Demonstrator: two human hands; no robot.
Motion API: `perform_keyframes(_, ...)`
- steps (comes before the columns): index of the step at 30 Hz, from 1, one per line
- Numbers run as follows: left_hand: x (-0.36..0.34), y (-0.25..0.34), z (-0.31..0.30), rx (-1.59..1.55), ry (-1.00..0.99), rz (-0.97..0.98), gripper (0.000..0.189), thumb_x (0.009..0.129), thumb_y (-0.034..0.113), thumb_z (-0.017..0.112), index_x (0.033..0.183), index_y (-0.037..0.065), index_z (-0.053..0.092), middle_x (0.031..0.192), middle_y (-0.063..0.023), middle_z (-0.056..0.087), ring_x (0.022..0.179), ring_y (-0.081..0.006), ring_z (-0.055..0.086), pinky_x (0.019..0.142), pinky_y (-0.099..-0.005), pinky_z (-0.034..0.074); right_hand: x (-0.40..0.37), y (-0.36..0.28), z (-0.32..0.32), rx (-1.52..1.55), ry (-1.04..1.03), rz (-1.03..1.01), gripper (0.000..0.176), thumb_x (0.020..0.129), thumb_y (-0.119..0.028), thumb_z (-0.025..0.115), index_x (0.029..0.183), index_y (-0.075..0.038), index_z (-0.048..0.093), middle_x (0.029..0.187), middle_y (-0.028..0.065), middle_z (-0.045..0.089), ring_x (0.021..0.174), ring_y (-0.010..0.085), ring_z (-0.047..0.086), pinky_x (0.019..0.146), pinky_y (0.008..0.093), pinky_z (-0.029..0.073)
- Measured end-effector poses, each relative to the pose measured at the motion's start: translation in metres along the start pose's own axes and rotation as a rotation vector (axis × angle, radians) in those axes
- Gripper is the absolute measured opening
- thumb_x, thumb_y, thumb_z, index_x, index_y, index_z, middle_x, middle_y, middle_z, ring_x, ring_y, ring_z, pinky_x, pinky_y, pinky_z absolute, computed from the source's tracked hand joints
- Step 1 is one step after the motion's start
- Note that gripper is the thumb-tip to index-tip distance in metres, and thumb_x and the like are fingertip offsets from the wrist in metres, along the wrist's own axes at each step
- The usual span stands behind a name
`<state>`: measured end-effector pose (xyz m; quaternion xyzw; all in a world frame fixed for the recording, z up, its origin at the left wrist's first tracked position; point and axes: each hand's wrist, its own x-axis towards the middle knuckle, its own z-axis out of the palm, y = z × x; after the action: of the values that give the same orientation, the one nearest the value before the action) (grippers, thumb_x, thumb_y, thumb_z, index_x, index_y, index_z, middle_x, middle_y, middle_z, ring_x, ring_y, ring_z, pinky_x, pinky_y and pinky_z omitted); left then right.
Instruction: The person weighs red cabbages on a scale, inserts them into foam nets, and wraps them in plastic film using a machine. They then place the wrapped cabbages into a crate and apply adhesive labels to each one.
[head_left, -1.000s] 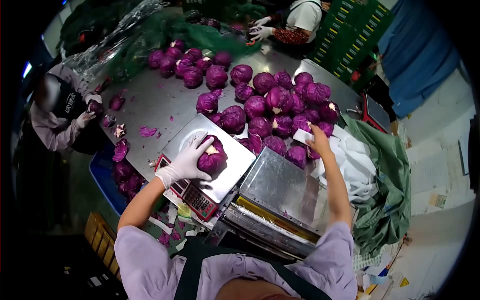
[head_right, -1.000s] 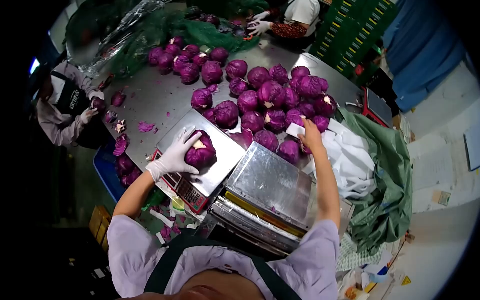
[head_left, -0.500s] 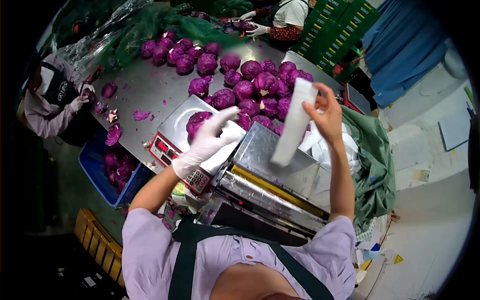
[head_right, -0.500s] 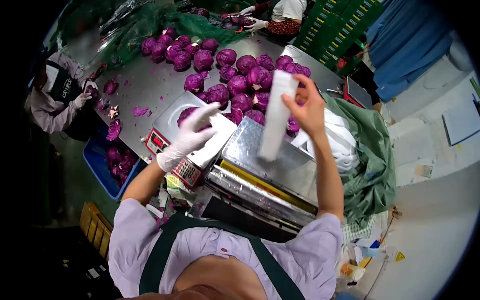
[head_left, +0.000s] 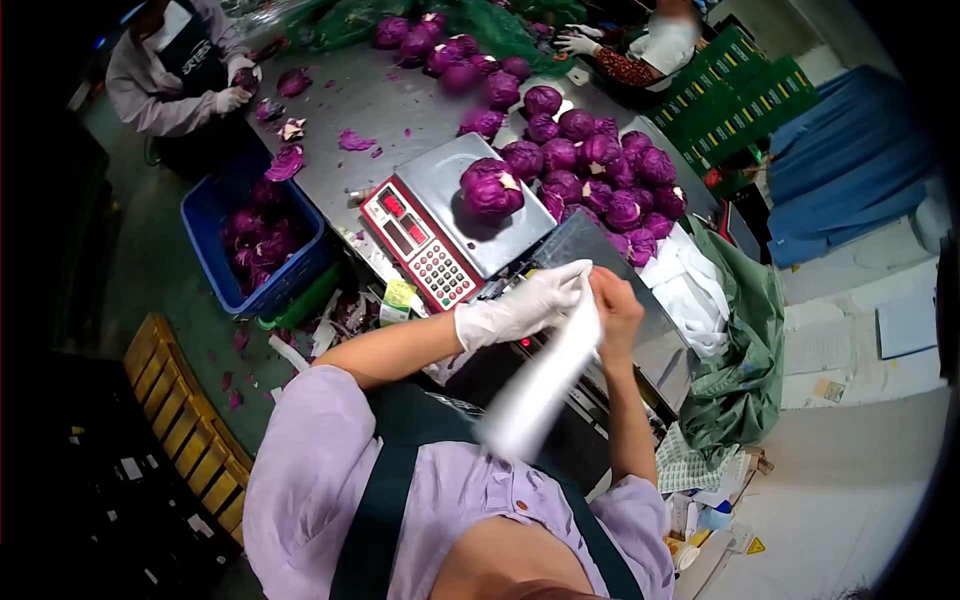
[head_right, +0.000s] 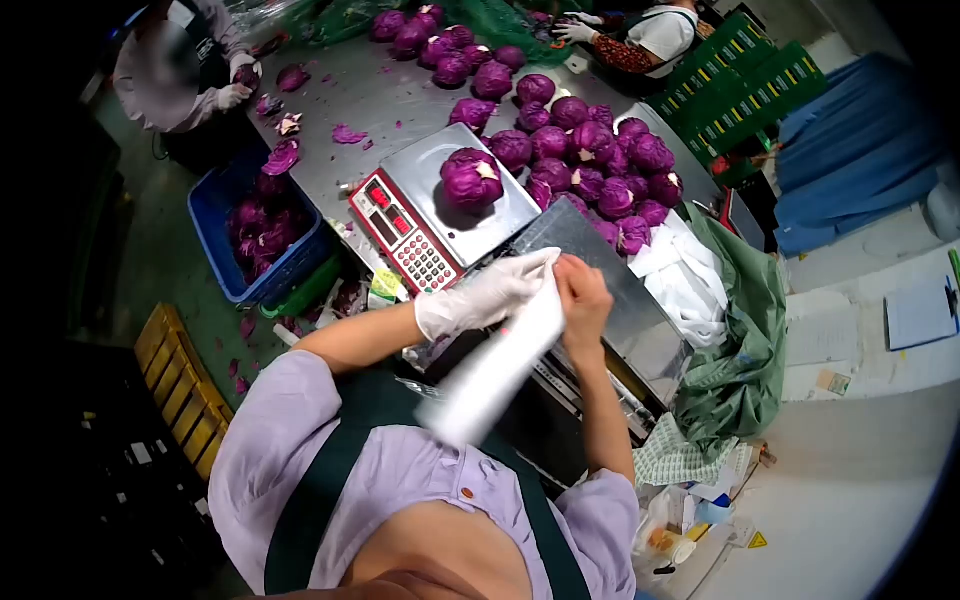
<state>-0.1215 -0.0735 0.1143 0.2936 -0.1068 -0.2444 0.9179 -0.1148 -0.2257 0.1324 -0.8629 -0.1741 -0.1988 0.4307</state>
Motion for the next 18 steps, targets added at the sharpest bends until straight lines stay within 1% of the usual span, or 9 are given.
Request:
perform_keyframes(1,-0.008,0.000,0.005,0.065,0.083,-0.033,0.051,0.088,0.010,0.051,0.133,0.000,0.030,0.102,-0.0057,0.055,0.088,-0.0125,0.057,0.073,-0.0274,0.050,-0.002,-0.002,0.006,-0.194,-0.040,-0.225,0.023,0.075,-0.009,0.062,0.096,-0.001,0.062,0.087,0.0077,0.064,0.076,0.0196,0.058,0.068,0.0307,0.047)
perform_keyframes(3,-0.011,0.006,-0.006,0.182,0.107,-0.061,0.048,0.088,0.012,0.052,0.131,0.000,0.035,0.092,-0.0044,0.056,0.078,-0.0088,0.057,0.064,-0.0233,0.050,-0.005,0.004,0.013,-0.169,-0.129,-0.231,0.027,0.069,-0.010,0.066,0.094,-0.002,0.058,0.093,0.0102,0.058,0.086,0.0206,0.056,0.077,0.0306,0.044)
perform_keyframes(5,-0.018,0.007,-0.010,0.249,0.163,-0.042,0.044,0.088,0.012,0.052,0.128,-0.001,0.039,0.087,-0.0046,0.056,0.067,-0.0085,0.056,0.058,-0.0203,0.049,-0.009,0.001,0.033,0.255,-0.084,0.038,0.017,0.073,-0.009,0.063,0.088,-0.002,0.059,0.094,0.0109,0.061,0.085,0.0189,0.056,0.075,0.0307,0.044)
perform_keyframes(8,-0.025,0.013,-0.022,0.256,0.282,-0.075,0.044,0.088,0.010,0.051,0.129,-0.001,0.037,0.097,-0.0066,0.057,0.060,-0.0110,0.057,0.056,-0.0216,0.048,0.001,-0.014,0.042,0.137,-0.098,-0.025,0.018,0.077,-0.008,0.061,0.093,0.001,0.059,0.095,0.0097,0.061,0.083,0.0148,0.056,0.074,0.0275,0.045)
perform_keyframes(11,-0.032,0.017,-0.023,0.239,0.259,0.037,0.044,0.089,0.007,0.046,0.130,-0.002,0.034,0.099,-0.0080,0.056,0.061,-0.0136,0.058,0.053,-0.0223,0.049,0.009,-0.014,0.048,0.389,-0.269,0.304,0.023,0.079,-0.008,0.061,0.098,0.004,0.058,0.096,0.0094,0.061,0.081,0.0124,0.057,0.073,0.0247,0.045)
perform_keyframes(13,-0.015,-0.007,-0.059,0.800,0.171,0.318,0.043,0.091,0.009,0.043,0.131,-0.003,0.031,0.104,-0.0067,0.054,0.083,-0.0116,0.057,0.071,-0.0210,0.047,0.012,-0.012,0.052,0.488,-0.370,0.454,0.021,0.080,-0.007,0.061,0.097,0.005,0.060,0.097,0.0098,0.062,0.082,0.0102,0.056,0.075,0.0231,0.045)
perform_keyframes(15,-0.012,0.005,-0.059,0.140,0.127,-0.010,0.046,0.090,0.009,0.044,0.131,-0.004,0.030,0.107,-0.0073,0.054,0.094,-0.0109,0.054,0.082,-0.0188,0.042,0.012,-0.016,0.062,0.582,-0.147,0.401,0.015,0.080,-0.006,0.062,0.089,0.006,0.063,0.098,0.0108,0.062,0.081,0.0100,0.056,0.074,0.0233,0.045)
perform_keyframes(16,-0.010,0.008,-0.059,0.139,0.119,-0.009,0.046,0.090,0.009,0.044,0.131,-0.004,0.030,0.107,-0.0073,0.054,0.094,-0.0109,0.054,0.082,-0.0188,0.042,0.013,-0.006,0.066,0.468,-0.078,0.336,0.012,0.079,-0.006,0.062,0.085,0.005,0.064,0.099,0.0132,0.063,0.082,0.0124,0.058,0.074,0.0239,0.046)
perform_keyframes(18,-0.008,0.015,-0.054,0.401,0.145,0.105,0.018,0.092,0.015,0.043,0.101,0.004,0.055,0.078,0.0015,0.057,0.067,-0.0047,0.053,0.060,-0.0191,0.043,0.023,-0.009,0.068,0.195,0.070,0.061,0.009,0.079,-0.005,0.062,0.084,0.002,0.064,0.100,0.0160,0.062,0.083,0.0185,0.061,0.074,0.0254,0.047)
